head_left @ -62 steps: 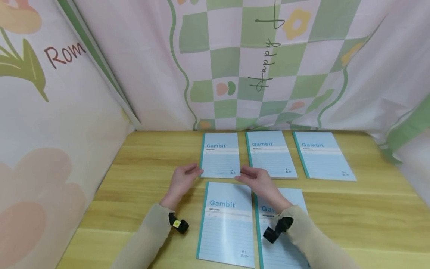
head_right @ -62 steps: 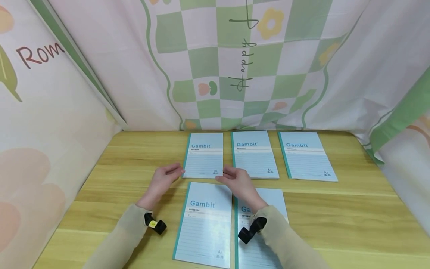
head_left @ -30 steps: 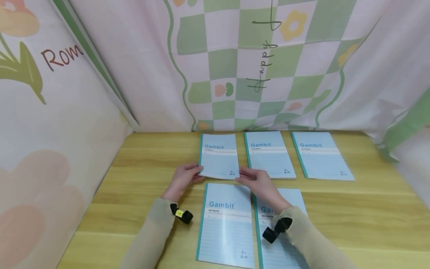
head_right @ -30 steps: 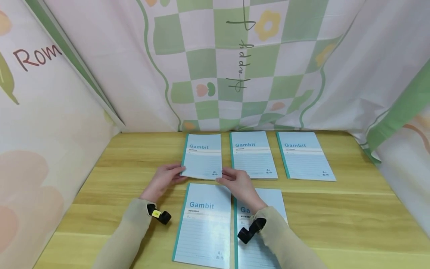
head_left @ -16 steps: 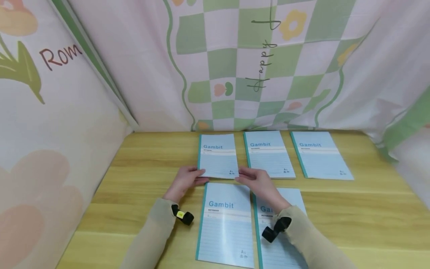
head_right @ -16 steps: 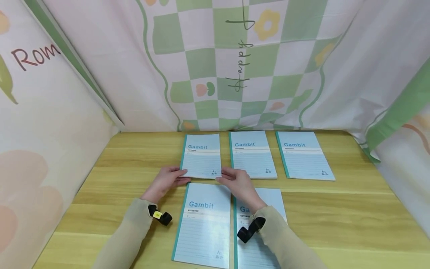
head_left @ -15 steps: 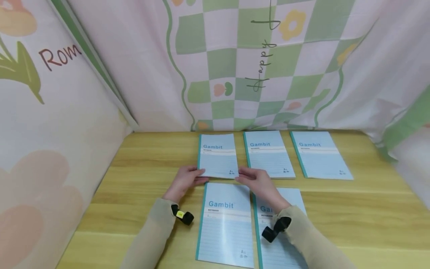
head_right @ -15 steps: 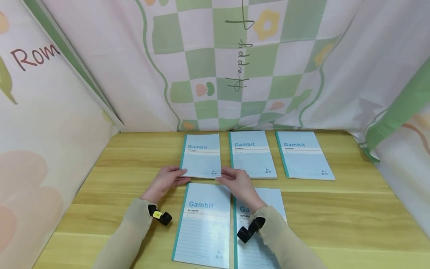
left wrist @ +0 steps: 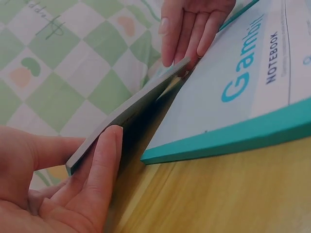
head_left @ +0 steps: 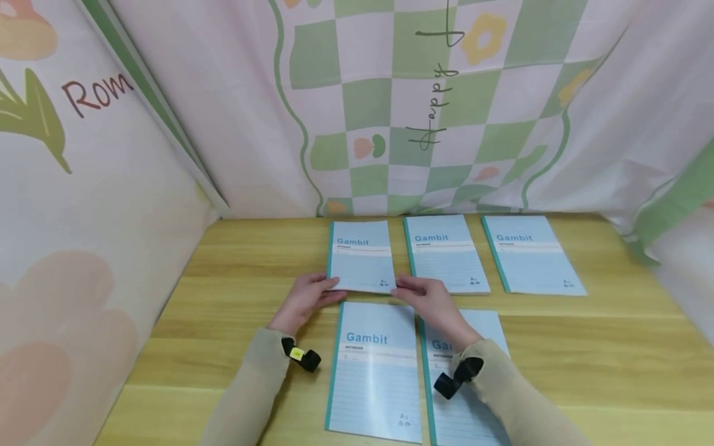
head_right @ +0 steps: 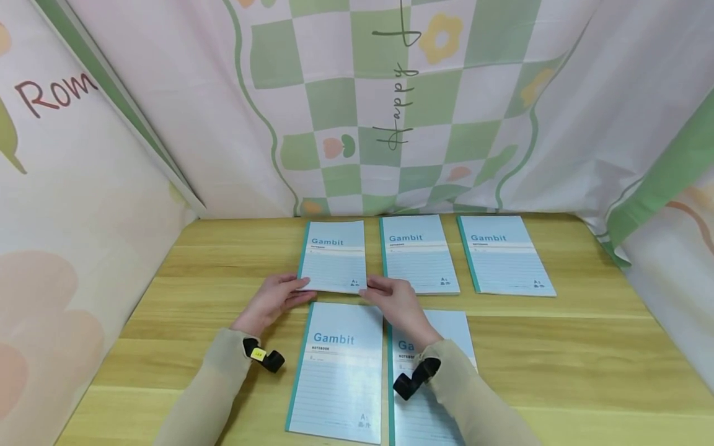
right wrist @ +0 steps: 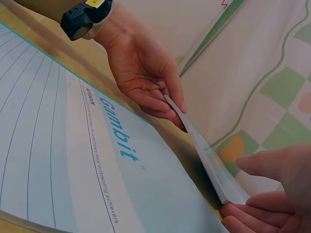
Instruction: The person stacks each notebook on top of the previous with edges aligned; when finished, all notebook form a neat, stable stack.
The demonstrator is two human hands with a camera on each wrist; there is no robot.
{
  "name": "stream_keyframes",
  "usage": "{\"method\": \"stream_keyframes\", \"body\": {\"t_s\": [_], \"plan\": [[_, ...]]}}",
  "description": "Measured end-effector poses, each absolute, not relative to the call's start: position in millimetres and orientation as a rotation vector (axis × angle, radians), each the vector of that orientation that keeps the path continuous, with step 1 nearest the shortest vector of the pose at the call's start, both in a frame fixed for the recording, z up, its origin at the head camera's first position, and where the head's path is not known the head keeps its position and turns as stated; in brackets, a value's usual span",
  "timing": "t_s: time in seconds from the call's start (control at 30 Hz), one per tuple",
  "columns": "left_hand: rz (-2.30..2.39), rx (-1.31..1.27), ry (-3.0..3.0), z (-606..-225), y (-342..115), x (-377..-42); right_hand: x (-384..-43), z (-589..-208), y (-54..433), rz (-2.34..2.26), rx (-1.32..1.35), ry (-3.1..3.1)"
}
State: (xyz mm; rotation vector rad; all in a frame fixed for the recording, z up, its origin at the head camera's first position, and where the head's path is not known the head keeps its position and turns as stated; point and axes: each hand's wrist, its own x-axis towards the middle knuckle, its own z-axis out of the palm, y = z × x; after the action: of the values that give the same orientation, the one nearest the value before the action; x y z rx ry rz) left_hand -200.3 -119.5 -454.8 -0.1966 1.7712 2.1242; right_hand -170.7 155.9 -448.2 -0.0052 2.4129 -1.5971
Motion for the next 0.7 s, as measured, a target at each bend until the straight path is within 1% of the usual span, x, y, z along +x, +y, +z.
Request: {"method": "stream_keyframes", "body": {"t_s": [0.43,0.7], "plan": [[2.157,-0.181,1.714,-451.3,-119.3,-197.9,-171.4,-449.9,155.6,-1.560,0.059,2.435],[2.150,-0.159,1.730,-452.5,-121.4,-195.7,-171.1,-451.0,155.4,-1.515,-0.003,2.502]]}}
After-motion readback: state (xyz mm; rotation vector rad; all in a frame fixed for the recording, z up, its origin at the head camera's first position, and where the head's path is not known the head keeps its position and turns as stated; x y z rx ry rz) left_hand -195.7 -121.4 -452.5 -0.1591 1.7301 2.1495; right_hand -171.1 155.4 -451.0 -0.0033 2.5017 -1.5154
